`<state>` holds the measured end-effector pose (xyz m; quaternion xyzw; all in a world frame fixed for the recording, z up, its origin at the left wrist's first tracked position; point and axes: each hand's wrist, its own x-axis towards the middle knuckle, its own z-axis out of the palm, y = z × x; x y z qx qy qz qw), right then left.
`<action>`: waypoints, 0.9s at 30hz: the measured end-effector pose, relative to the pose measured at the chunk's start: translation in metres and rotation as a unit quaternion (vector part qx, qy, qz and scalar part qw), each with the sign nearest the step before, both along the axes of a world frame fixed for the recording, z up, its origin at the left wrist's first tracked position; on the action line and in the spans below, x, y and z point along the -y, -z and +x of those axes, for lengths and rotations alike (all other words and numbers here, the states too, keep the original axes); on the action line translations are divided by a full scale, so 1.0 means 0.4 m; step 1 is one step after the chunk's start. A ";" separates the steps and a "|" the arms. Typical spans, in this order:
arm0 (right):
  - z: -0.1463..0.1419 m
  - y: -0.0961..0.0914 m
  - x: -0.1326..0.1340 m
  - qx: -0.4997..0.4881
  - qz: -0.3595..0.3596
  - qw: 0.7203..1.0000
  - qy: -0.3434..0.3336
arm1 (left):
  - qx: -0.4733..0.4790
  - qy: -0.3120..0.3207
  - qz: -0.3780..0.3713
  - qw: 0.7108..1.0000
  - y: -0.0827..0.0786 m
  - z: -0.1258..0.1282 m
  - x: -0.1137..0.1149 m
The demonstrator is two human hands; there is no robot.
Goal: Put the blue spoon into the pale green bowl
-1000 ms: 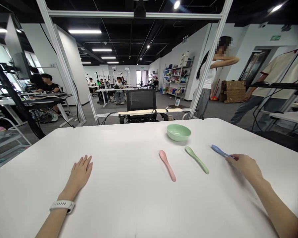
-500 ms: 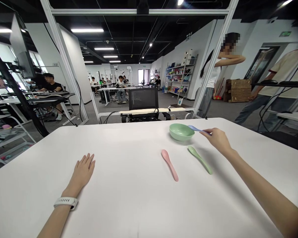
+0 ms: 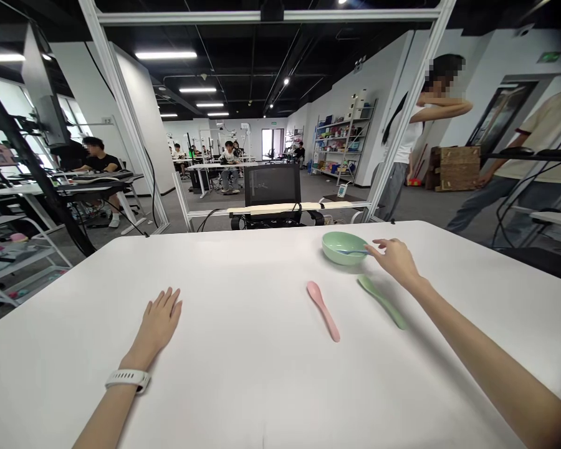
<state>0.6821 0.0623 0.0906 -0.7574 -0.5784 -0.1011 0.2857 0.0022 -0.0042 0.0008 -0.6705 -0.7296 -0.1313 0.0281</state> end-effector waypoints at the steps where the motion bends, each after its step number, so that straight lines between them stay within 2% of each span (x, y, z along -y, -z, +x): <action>1: 0.012 0.001 0.014 -0.006 0.010 1.000 0.000 | 0.002 0.003 0.002 1.000 0.001 -0.001 0.000; 5: 0.085 0.035 0.098 -0.036 -0.010 0.999 -0.014 | 0.009 0.005 0.010 1.000 0.004 0.001 0.000; 10: 0.173 0.164 0.203 -0.062 -0.074 0.994 -0.051 | 0.015 0.002 0.006 1.000 0.003 0.004 0.002; 13: 0.192 0.234 0.229 -0.068 -0.094 0.991 -0.063 | 0.014 0.002 0.003 1.000 0.003 0.003 0.003; 16: 0.193 0.260 0.232 -0.066 -0.088 0.992 -0.061 | 0.012 0.003 0.005 1.000 0.004 0.001 0.001; 18: 0.191 0.255 0.230 -0.065 -0.091 0.992 -0.064 | 0.010 0.002 0.007 1.000 0.006 0.000 0.000; 21: 0.183 0.221 0.224 -0.062 -0.092 0.992 -0.059 | 0.008 -0.001 0.007 1.000 0.008 0.001 -0.002; 24: 0.156 0.152 0.205 -0.046 -0.051 0.997 -0.042 | 0.014 -0.001 0.011 1.000 0.009 0.004 -0.001; 27: 0.106 0.058 0.162 -0.023 -0.025 0.998 -0.046 | 0.019 -0.002 0.013 1.000 0.007 0.007 0.001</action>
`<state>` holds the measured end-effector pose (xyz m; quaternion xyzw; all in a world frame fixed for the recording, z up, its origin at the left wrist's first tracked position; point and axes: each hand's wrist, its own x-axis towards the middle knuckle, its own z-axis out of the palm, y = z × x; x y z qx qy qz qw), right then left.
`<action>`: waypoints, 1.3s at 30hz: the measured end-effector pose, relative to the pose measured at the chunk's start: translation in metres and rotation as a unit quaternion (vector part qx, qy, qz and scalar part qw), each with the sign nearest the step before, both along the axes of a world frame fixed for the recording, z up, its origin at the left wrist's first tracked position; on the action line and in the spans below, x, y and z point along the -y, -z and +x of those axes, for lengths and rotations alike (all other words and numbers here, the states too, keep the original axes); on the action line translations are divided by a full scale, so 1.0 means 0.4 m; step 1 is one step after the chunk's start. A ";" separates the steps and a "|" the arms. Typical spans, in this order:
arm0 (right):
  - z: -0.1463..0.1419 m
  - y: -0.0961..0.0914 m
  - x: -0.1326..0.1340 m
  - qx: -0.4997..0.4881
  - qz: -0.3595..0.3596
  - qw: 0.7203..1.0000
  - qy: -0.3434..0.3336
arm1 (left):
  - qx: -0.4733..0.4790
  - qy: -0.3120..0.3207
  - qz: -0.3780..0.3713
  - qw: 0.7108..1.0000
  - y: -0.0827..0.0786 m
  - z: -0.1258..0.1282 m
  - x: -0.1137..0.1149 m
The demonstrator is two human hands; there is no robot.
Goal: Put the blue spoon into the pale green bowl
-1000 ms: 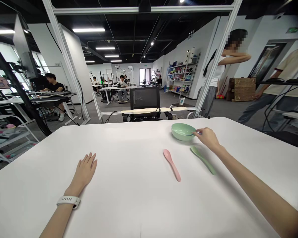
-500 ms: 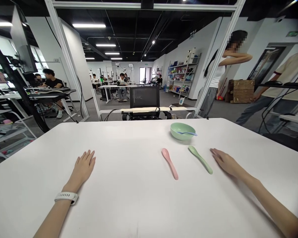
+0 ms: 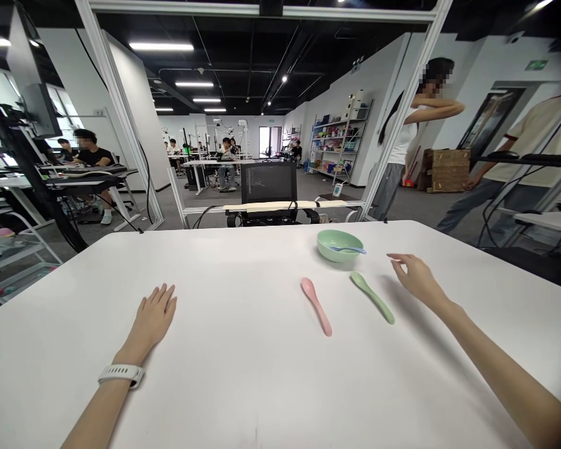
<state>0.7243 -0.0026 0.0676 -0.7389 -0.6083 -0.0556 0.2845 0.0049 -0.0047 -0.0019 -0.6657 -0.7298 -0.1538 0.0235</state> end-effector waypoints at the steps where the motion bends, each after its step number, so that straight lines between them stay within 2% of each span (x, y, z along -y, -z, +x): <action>1: -0.020 -0.033 -0.019 0.011 -0.004 1.000 -0.011 | 0.001 -0.001 -0.001 1.000 -0.001 0.001 0.001; 4: -0.078 -0.114 -0.087 0.071 -0.053 0.995 -0.049 | 0.001 -0.002 -0.009 1.000 -0.003 0.001 0.002; 7: -0.123 -0.158 -0.156 0.120 -0.103 0.985 -0.062 | -0.001 -0.002 -0.012 1.000 -0.002 -0.001 0.002; 13: -0.163 -0.163 -0.246 0.151 -0.216 0.964 -0.038 | -0.009 0.004 -0.007 1.000 0.000 -0.006 -0.002; 18: -0.172 -0.164 -0.262 0.135 -0.215 0.967 -0.030 | -0.007 0.011 -0.015 1.000 -0.008 -0.004 0.002; 20: -0.167 -0.171 -0.249 0.122 -0.190 0.974 -0.020 | -0.004 0.008 -0.016 1.000 -0.009 -0.002 0.004; 22: -0.155 -0.178 -0.218 0.090 -0.135 0.987 -0.005 | -0.002 0.007 -0.012 1.000 -0.007 -0.002 0.005; 25: -0.120 -0.175 -0.142 0.046 -0.064 0.997 0.023 | 0.002 0.006 -0.001 1.000 -0.001 -0.004 0.002; 27: -0.088 -0.158 -0.078 0.020 -0.043 0.997 0.057 | 0.004 0.006 0.001 1.000 0.002 -0.006 0.000; 30: -0.031 -0.106 0.020 -0.035 -0.022 0.991 0.129 | 0.003 0.006 0.000 1.000 0.002 -0.007 -0.003; 33: 0.030 -0.036 0.097 -0.073 -0.036 0.981 0.176 | 0.000 0.005 -0.003 1.000 -0.004 -0.006 -0.003; 36: 0.085 0.030 0.139 -0.083 -0.051 0.975 0.201 | -0.006 0.006 -0.020 1.000 -0.013 -0.007 -0.002; 39: 0.122 0.073 0.151 -0.092 -0.068 0.971 0.209 | -0.005 0.009 -0.021 1.000 -0.014 -0.013 -0.004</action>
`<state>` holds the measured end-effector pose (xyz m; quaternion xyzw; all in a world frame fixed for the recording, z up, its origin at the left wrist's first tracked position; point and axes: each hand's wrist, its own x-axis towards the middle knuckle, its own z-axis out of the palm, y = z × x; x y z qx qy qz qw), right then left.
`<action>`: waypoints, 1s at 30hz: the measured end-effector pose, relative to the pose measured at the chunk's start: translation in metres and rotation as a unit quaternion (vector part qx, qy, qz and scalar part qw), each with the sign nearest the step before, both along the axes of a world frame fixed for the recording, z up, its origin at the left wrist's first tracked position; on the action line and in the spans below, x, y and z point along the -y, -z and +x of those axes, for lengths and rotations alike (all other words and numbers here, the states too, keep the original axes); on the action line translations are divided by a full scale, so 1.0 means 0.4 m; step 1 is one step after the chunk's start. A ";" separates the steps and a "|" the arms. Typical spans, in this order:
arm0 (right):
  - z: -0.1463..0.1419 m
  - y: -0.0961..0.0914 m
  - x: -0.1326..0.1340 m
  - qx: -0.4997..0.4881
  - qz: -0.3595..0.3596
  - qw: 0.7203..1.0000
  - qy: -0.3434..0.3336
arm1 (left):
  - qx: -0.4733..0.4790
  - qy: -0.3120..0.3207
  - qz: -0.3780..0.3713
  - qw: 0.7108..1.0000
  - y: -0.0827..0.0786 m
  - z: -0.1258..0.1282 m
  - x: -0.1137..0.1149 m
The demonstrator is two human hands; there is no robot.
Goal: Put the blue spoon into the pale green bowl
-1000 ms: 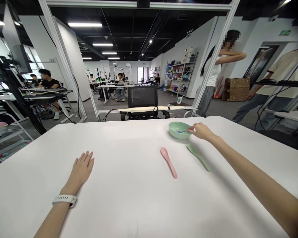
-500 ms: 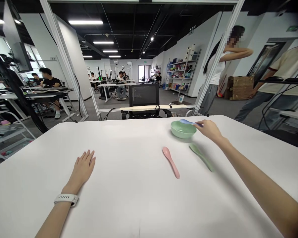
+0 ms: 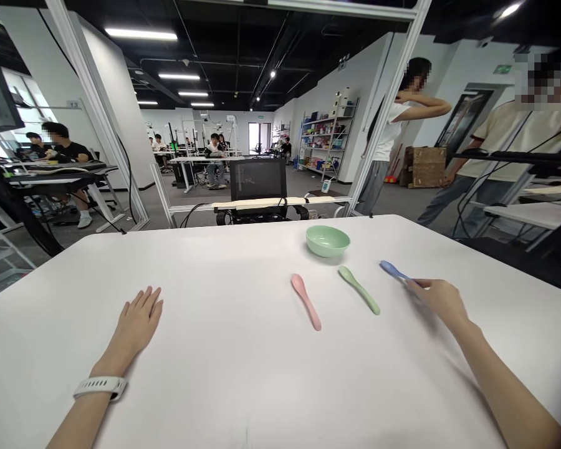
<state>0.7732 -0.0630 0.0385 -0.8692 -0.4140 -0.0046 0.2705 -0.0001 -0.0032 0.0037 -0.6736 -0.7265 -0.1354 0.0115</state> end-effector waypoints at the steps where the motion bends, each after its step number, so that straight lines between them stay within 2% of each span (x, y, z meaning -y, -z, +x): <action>1: 0.007 0.008 0.000 -0.004 -0.004 1.000 -0.002 | 0.002 0.000 0.004 1.000 0.001 -0.003 -0.002; 8: 0.003 0.019 -0.007 -0.035 0.032 0.999 -0.023 | 0.003 -0.008 -0.005 1.000 0.000 -0.005 -0.006; 16: -0.024 -0.001 -0.002 -0.083 0.018 0.996 0.014 | -0.003 -0.007 -0.016 1.000 -0.021 0.008 0.006; 24: -0.026 0.004 0.000 -0.075 0.039 0.996 -0.006 | -0.009 -0.007 -0.003 1.000 -0.009 0.004 0.000; 30: -0.023 0.011 0.001 -0.066 0.045 0.997 -0.011 | -0.012 -0.013 -0.019 1.000 -0.018 0.009 0.003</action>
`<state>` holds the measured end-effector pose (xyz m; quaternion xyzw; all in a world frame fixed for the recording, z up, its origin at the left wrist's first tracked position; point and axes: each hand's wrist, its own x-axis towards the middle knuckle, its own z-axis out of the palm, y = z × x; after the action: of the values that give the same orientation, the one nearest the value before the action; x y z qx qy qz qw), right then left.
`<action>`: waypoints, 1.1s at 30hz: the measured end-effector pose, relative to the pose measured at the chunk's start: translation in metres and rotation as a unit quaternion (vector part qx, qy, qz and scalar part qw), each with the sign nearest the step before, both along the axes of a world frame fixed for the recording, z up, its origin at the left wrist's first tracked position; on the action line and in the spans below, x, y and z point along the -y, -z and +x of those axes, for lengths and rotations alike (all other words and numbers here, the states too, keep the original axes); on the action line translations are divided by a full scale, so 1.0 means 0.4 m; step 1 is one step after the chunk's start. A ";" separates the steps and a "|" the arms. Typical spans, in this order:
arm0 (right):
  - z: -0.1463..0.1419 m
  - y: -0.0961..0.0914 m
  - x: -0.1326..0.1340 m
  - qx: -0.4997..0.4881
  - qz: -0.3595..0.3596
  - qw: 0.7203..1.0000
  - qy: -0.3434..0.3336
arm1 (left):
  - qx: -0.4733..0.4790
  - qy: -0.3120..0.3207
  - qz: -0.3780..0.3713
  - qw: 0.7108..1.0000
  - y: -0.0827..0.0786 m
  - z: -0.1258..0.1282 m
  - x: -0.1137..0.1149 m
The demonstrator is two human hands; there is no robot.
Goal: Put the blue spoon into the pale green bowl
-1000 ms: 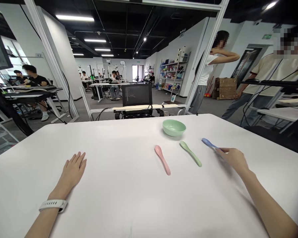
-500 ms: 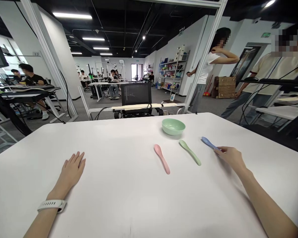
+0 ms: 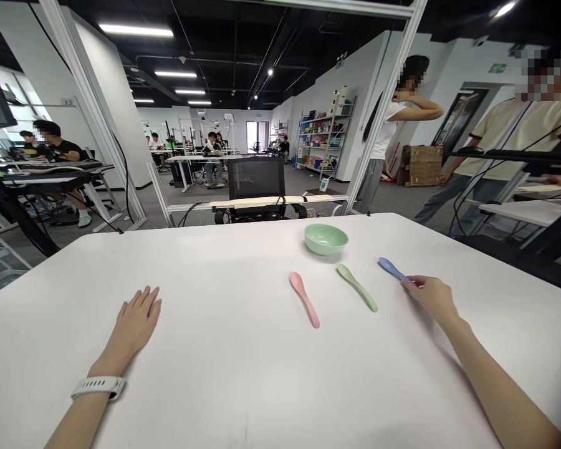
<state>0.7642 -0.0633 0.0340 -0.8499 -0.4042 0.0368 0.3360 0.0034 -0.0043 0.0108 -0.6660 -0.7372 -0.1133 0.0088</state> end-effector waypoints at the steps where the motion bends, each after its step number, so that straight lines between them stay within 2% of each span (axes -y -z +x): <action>1: 0.000 0.001 0.000 0.001 0.001 1.000 0.002 | 0.001 0.001 -0.002 1.000 -0.002 0.001 0.001; 8: -0.002 0.003 -0.003 0.049 -0.016 0.999 0.018 | 0.006 0.009 0.003 1.000 0.003 -0.002 -0.001; 10: -0.013 -0.003 -0.008 0.087 -0.002 0.996 0.030 | 0.009 0.010 0.009 1.000 0.007 -0.004 -0.002; 12: -0.038 -0.015 -0.014 0.104 0.029 0.994 0.002 | 0.011 0.007 0.009 1.000 0.010 -0.006 -0.003; 14: -0.084 -0.030 -0.020 0.089 0.043 0.993 -0.058 | 0.011 0.004 0.007 1.000 0.013 -0.008 -0.005; 17: -0.187 -0.048 -0.024 0.052 0.001 0.991 -0.124 | 0.010 0.004 0.010 1.000 0.016 -0.010 -0.007; 20: -0.294 -0.059 -0.022 0.032 -0.083 0.985 -0.148 | 0.010 0.007 0.018 1.000 0.017 -0.011 -0.008; 24: -0.392 -0.080 -0.007 0.073 -0.174 0.969 -0.158 | 0.010 0.007 0.020 1.000 0.012 -0.007 -0.007; 28: -0.476 -0.111 0.018 0.074 -0.153 0.970 -0.172 | 0.014 0.006 0.015 1.000 0.003 -0.001 -0.002; 33: -0.621 -0.130 0.045 -0.042 -0.102 0.956 -0.271 | 0.016 0.013 0.022 1.000 0.005 0.000 -0.002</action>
<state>0.5159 -0.0812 0.0859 -0.7361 -0.5988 0.2034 0.2415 0.0034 -0.0034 0.0087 -0.6732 -0.7259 -0.1405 0.0099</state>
